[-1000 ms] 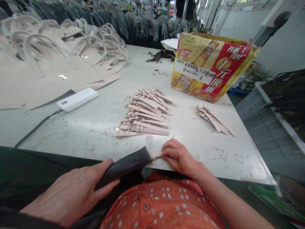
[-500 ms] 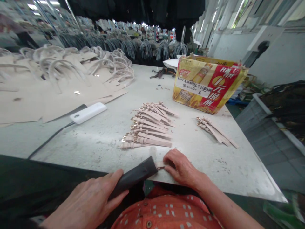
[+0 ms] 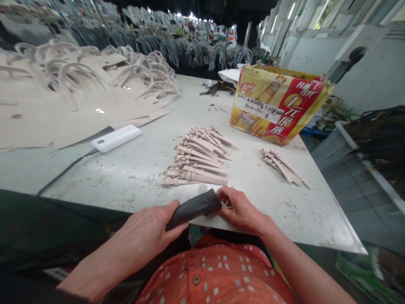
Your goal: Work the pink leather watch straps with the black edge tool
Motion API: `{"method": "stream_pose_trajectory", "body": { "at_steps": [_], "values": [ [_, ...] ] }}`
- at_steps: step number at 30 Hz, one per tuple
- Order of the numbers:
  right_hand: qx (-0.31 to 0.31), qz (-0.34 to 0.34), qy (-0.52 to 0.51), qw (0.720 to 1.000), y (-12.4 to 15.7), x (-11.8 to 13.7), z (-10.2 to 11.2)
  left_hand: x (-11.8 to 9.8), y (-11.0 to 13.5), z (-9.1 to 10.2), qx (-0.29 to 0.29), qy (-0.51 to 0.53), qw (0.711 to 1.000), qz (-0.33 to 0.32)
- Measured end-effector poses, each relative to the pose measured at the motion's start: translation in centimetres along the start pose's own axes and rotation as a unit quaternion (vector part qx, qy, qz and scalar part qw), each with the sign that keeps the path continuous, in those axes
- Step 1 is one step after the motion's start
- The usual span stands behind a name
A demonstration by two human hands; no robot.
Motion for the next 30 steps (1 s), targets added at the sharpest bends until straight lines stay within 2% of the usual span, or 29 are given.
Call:
{"method": "stream_pose_trajectory", "body": {
  "at_steps": [2,5,7,9,12,15,19,22,25,28,30],
  "values": [
    [-0.003,-0.006,-0.003,1.000,0.0,-0.1,0.0,0.8,-0.3,0.5,-0.012,-0.005,1.000,0.007],
    [-0.003,0.002,0.005,1.000,0.0,0.0,-0.1,3.4,0.1,0.9,-0.019,-0.013,0.999,0.032],
    [-0.004,0.004,0.006,1.000,-0.1,0.0,-0.2,5.0,0.9,0.5,-0.004,-0.008,0.999,0.045],
    [-0.005,0.000,0.006,1.000,-0.1,-0.1,-0.3,5.7,1.7,-0.1,0.021,-0.014,0.998,0.050],
    [-0.004,-0.003,0.006,1.000,-0.1,-0.1,-0.3,4.9,2.4,-1.0,0.056,-0.041,0.996,0.057],
    [-0.002,-0.005,0.009,1.000,0.0,0.1,-0.4,2.9,1.8,-1.2,0.074,-0.040,0.994,0.063],
    [-0.015,-0.021,0.019,1.000,0.1,0.1,-0.2,0.1,0.0,-0.6,0.051,-0.002,0.998,0.020],
    [-0.037,0.002,0.025,0.999,0.3,0.3,0.6,0.5,-0.5,0.0,0.021,-0.002,1.000,0.013],
    [-0.093,0.036,0.032,0.995,0.9,-0.5,3.7,2.7,0.3,0.4,0.001,-0.005,0.999,0.036],
    [-0.198,0.032,0.041,0.979,2.3,-3.5,9.6,5.5,1.9,1.0,-0.021,0.012,0.997,0.070],
    [-0.277,0.031,0.071,0.958,3.6,-5.8,14.1,7.6,3.0,1.4,-0.037,0.018,0.994,0.097]
  ]
}}
Point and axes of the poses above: each hand's wrist, its own y-axis away from the middle knuckle, its own z-axis out of the back of the hand, x = y × z, the point moved 10 cm from there along -y, towards the middle knuckle, and after that the axes turned 3 degrees about -z, right-handed, at the moved point
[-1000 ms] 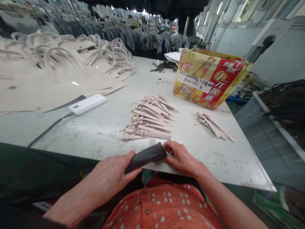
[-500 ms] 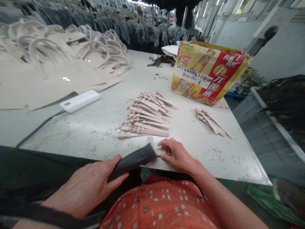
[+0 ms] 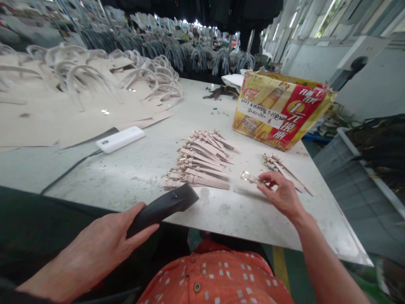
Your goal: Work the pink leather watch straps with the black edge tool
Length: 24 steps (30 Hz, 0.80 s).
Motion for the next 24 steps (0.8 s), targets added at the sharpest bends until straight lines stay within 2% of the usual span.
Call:
{"method": "stream_pose_trajectory", "body": {
  "at_steps": [2,3,5,7,8,10,12,14,16,17,20,24],
  "values": [
    [-0.071,0.001,0.049,0.996,-0.9,-2.7,3.5,2.0,0.4,0.3,-0.013,0.000,1.000,0.022],
    [-0.089,-0.001,0.061,0.994,-1.3,-3.8,4.6,2.9,0.6,0.4,-0.019,0.001,0.999,0.029],
    [-0.108,0.006,0.091,0.990,-2.0,-4.7,5.5,4.3,0.7,0.2,-0.026,0.007,0.999,0.040],
    [-0.129,0.029,0.124,0.983,-2.4,-3.5,4.9,5.3,0.6,-0.1,-0.026,0.013,0.998,0.047],
    [-0.138,0.045,0.134,0.980,-2.6,-2.2,4.0,5.7,0.5,-0.4,-0.024,0.013,0.998,0.050],
    [-0.128,0.076,0.116,0.982,-2.8,1.4,0.8,6.2,0.2,-0.8,-0.020,0.010,0.998,0.053],
    [-0.015,0.101,0.074,0.992,-3.3,5.5,-5.1,6.4,0.0,-1.1,-0.019,0.011,0.999,0.049],
    [0.106,0.112,0.076,0.985,-3.4,9.6,-11.2,6.4,-0.2,-1.4,-0.020,0.017,0.998,0.050],
    [0.181,0.117,0.117,0.969,-3.4,12.6,-15.8,6.3,-0.1,-1.5,-0.016,0.019,0.998,0.058],
    [0.203,0.119,0.137,0.962,-3.5,13.7,-17.4,6.2,0.0,-1.6,-0.010,0.017,0.998,0.064],
    [0.218,0.122,0.174,0.952,-4.0,15.2,-19.9,5.5,0.4,-1.8,0.016,0.019,0.997,0.071],
    [0.189,0.117,0.163,0.961,-4.5,14.7,-19.6,4.6,0.6,-1.5,0.039,0.017,0.997,0.070]
  ]
}}
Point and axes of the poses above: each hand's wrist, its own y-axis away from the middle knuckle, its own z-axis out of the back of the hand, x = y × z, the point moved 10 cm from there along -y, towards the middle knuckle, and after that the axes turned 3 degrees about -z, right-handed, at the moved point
